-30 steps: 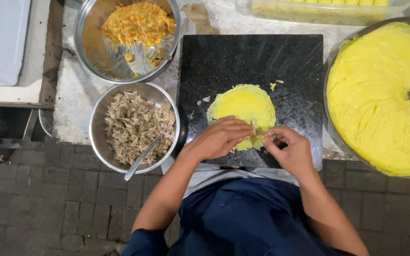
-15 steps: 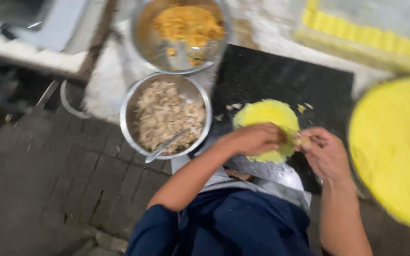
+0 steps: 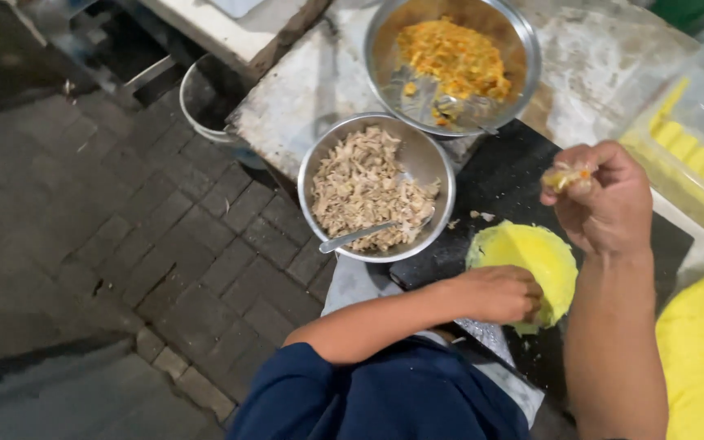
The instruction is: The person flattens a piece of yellow dough on a black cutting board, adds a spoonful of orange filling and shredded meat, then rolls it into a cylinder and places it in a plastic container. This process is repeated multiple times.
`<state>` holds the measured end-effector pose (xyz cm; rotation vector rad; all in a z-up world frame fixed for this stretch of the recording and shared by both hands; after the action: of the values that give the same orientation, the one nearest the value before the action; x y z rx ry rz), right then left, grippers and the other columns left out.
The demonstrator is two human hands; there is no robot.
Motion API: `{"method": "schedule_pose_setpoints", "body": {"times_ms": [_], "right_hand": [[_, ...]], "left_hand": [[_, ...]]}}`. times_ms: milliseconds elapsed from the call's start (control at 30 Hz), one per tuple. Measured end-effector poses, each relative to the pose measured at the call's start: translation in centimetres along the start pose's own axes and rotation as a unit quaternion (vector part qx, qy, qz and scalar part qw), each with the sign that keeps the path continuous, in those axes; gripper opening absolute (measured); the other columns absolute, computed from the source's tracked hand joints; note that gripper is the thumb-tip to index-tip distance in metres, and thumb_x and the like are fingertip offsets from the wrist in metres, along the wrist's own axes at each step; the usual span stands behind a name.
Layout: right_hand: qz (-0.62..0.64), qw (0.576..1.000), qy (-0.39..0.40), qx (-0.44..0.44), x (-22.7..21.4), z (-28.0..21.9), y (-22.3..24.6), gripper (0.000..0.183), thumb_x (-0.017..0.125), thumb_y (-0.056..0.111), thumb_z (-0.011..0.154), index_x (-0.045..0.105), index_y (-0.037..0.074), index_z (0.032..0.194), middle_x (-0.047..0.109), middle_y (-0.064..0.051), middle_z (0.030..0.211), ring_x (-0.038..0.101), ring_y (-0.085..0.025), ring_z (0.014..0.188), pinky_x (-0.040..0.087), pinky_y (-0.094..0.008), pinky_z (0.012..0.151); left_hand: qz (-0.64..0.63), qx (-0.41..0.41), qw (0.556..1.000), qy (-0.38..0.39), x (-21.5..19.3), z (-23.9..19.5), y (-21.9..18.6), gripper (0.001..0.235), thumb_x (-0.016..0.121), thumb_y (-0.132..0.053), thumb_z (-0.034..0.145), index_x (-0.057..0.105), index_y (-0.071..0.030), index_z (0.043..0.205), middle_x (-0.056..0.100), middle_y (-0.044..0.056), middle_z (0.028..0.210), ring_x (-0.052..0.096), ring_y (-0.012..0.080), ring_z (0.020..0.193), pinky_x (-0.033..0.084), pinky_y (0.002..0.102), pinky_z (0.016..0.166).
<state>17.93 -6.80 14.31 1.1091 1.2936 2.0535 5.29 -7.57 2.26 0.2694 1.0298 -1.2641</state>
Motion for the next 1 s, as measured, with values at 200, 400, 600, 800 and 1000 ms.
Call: {"method": "schedule_pose_setpoints", "body": {"times_ms": [200,400,600,800,1000], "right_hand": [[0.061,0.995,-0.004,0.084,6.9,6.1,-5.6,0.012,0.07,0.009,0.09,0.059,0.01,0.093,0.064,-0.01,0.097,0.06,-0.014,0.075,0.053,-0.023,0.062],[0.142,0.983,-0.06,0.1,5.8,9.1,-7.8,0.025,0.058,-0.008,0.089,0.062,0.014,0.1,0.06,-0.014,0.082,0.066,-0.023,0.083,0.057,-0.024,0.064],[0.107,0.983,-0.086,0.118,5.1,10.5,-7.0,0.034,0.046,-0.016,0.082,0.058,0.012,0.097,0.058,-0.012,0.082,0.066,-0.024,0.084,0.053,-0.026,0.061],[-0.744,0.664,0.082,-0.002,4.3,13.7,-5.7,0.024,0.076,0.02,0.09,0.075,0.008,0.111,0.064,-0.018,0.111,0.054,-0.04,0.105,0.042,-0.051,0.094],[-0.654,0.732,0.005,-0.189,0.5,7.3,-1.0,0.014,0.079,-0.002,0.09,0.078,0.004,0.103,0.066,-0.007,0.093,0.065,-0.02,0.076,0.056,-0.025,0.058]], "left_hand": [[0.026,-0.013,0.996,-0.088,0.7,-2.4,-0.9,0.013,0.066,-0.008,0.065,0.073,-0.005,0.075,0.068,0.01,0.081,0.059,0.0317,0.092,0.048,0.045,0.1],[-0.225,-0.094,0.966,-0.081,2.1,-5.2,0.8,0.018,0.045,-0.003,0.102,0.054,-0.002,0.117,0.051,0.011,0.137,0.043,0.0202,0.137,0.033,0.038,0.125],[-0.028,-0.09,0.996,-0.009,0.4,-4.4,-0.7,0.033,0.05,-0.018,0.098,0.065,-0.003,0.124,0.059,0.012,0.134,0.05,0.031,0.135,0.045,0.043,0.115],[-0.002,-0.026,0.997,-0.077,-2.9,-5.0,-2.0,0.017,0.065,0.004,0.088,0.072,0.001,0.104,0.065,0.009,0.105,0.057,0.0262,0.104,0.056,0.035,0.091],[0.027,0.0,0.993,-0.118,-6.2,-4.6,-1.5,0.028,0.04,-0.007,0.104,0.067,-0.003,0.098,0.065,0.003,0.102,0.057,0.0245,0.11,0.051,0.031,0.101]]}}
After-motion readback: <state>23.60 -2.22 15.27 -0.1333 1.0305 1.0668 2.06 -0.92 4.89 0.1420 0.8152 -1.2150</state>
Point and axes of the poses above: each hand's wrist, its own z-axis towards the middle knuckle, its own x-axis out of the palm, y = z × x, the point moved 7 cm from there along z, towards the middle knuckle
